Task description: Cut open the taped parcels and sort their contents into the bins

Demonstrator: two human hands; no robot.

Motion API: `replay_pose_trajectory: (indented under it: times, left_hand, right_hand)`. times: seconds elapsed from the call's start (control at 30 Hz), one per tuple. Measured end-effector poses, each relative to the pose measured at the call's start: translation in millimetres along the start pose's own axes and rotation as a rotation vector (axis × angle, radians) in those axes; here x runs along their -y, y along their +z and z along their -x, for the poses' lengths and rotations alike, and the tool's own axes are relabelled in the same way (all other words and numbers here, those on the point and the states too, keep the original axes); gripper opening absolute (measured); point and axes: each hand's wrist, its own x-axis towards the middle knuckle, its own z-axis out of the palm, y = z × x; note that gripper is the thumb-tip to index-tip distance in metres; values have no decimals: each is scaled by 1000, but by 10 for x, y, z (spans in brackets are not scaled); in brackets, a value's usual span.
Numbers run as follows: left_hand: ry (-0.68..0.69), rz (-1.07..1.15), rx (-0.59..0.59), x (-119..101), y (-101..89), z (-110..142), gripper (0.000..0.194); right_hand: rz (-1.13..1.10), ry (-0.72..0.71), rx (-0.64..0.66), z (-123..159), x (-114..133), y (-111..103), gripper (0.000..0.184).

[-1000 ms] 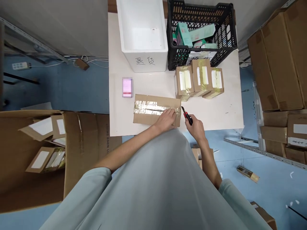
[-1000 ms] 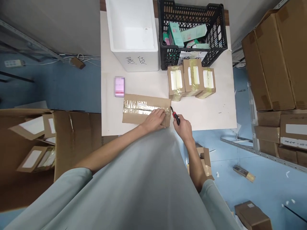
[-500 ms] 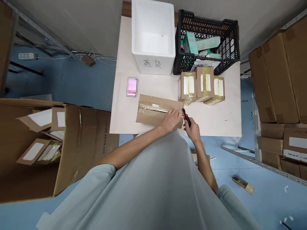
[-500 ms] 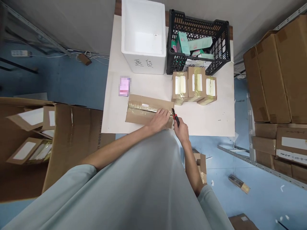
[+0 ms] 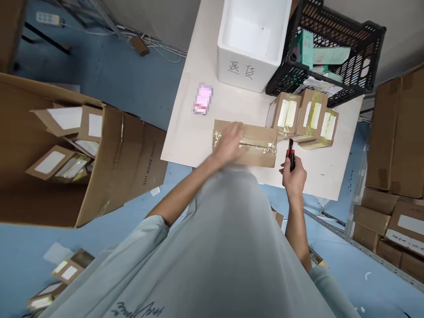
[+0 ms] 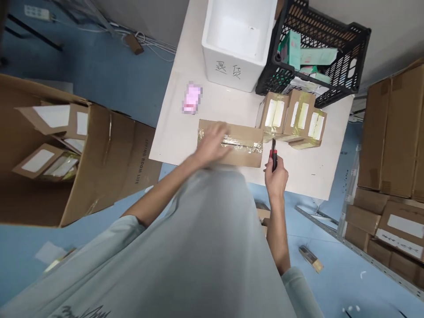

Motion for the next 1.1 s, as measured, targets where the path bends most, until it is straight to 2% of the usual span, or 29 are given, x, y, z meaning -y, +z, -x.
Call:
replay_pose_trajectory:
  times: [0.07,0.13,0.2,0.3,0.37,0.47,0.67,0.93,1.1]
  left_hand:
    - [-107,96,-47,485,-279,198,105]
    - [-166,210,4,871,-443,375,129]
    - [-193,367,28,1122,-484,464,123]
    - [-218,556,-58,1318,-427,387,91]
    - [-224,610,-105,1395,-386,242,76]
    - [-200,645,-77,1480,-357,25,64]
    - [-182,687,-31,1580,-317,-145,30]
    - [-99,654,28,1633,-353,-183,25]
    - [-86,618,29,1614,-369,-189,24]
  right_hand:
    - [-47,0,126,155,129,70,61]
    - [-70,-33,263,281,321,192,64]
    - [-53,-106,373,359,574,340,66]
    - [13,-235,490,393,1018,560,65]
    - [94,-304,518,387,1306,688,65]
    - [240,-348,512,378,1646,837,66]
    - [404,-283,505,438,1989,1006,67]
    - [678,-73,512,677,2496,1300,69]
    - [890,72,504,785,2866,1558,84]
